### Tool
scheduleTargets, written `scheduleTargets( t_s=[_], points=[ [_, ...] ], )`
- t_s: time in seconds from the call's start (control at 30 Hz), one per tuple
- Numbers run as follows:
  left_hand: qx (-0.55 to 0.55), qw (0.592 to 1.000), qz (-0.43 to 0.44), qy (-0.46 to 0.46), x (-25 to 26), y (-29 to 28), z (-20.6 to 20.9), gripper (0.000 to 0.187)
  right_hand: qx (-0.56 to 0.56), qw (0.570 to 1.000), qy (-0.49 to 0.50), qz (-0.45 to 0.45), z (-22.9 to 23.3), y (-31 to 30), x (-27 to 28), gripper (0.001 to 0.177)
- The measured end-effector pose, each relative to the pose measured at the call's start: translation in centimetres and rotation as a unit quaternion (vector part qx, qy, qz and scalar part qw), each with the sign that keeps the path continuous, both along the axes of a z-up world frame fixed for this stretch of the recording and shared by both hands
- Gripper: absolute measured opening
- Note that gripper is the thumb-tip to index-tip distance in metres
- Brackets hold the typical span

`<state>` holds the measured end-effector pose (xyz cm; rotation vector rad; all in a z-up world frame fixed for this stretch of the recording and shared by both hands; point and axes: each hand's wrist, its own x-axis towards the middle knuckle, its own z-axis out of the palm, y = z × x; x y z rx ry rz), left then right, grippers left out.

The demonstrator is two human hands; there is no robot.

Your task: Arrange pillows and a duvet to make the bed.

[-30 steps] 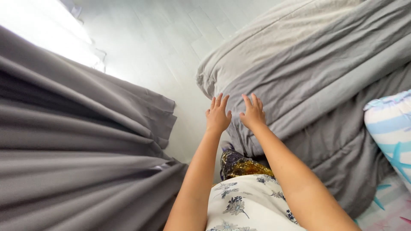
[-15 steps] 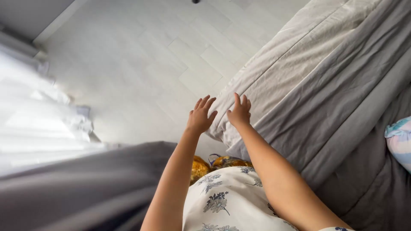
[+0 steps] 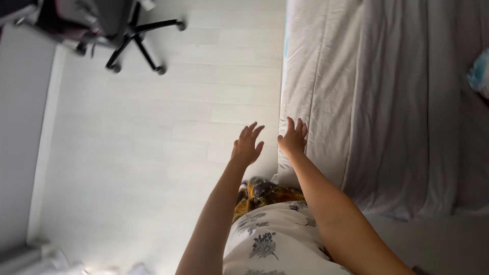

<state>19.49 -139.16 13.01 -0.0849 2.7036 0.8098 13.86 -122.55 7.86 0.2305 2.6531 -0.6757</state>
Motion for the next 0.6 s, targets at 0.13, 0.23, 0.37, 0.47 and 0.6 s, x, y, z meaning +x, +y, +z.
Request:
scheduleTargets(
  t_s=[0.13,0.23,0.37,0.47,0.6],
  points=[
    [0.006,0.998,-0.063,0.005,-7.1,-2.9,-0.8,0.059,0.021,0.997,-0.034,-0.064,0.4,-1.5,-3.9,0.081],
    [0.008,0.992,-0.123,-0.009,-13.0,-4.0,-2.0,0.058,0.021,0.993,-0.016,-0.112,0.2,-2.2,-8.5,0.079],
    [0.017,0.986,-0.163,-0.015,-21.1,-6.1,-4.1,0.057,0.015,0.988,-0.039,-0.148,1.5,-3.8,-15.3,0.077],
    [0.021,0.985,-0.169,-0.009,-28.0,-7.4,-3.4,0.057,0.011,0.986,-0.032,-0.165,2.0,-4.6,-21.5,0.076],
    [0.034,0.984,-0.175,0.007,-37.1,-9.2,-2.6,0.056,0.003,0.983,-0.005,-0.182,3.4,-5.7,-30.0,0.077]
  ],
)
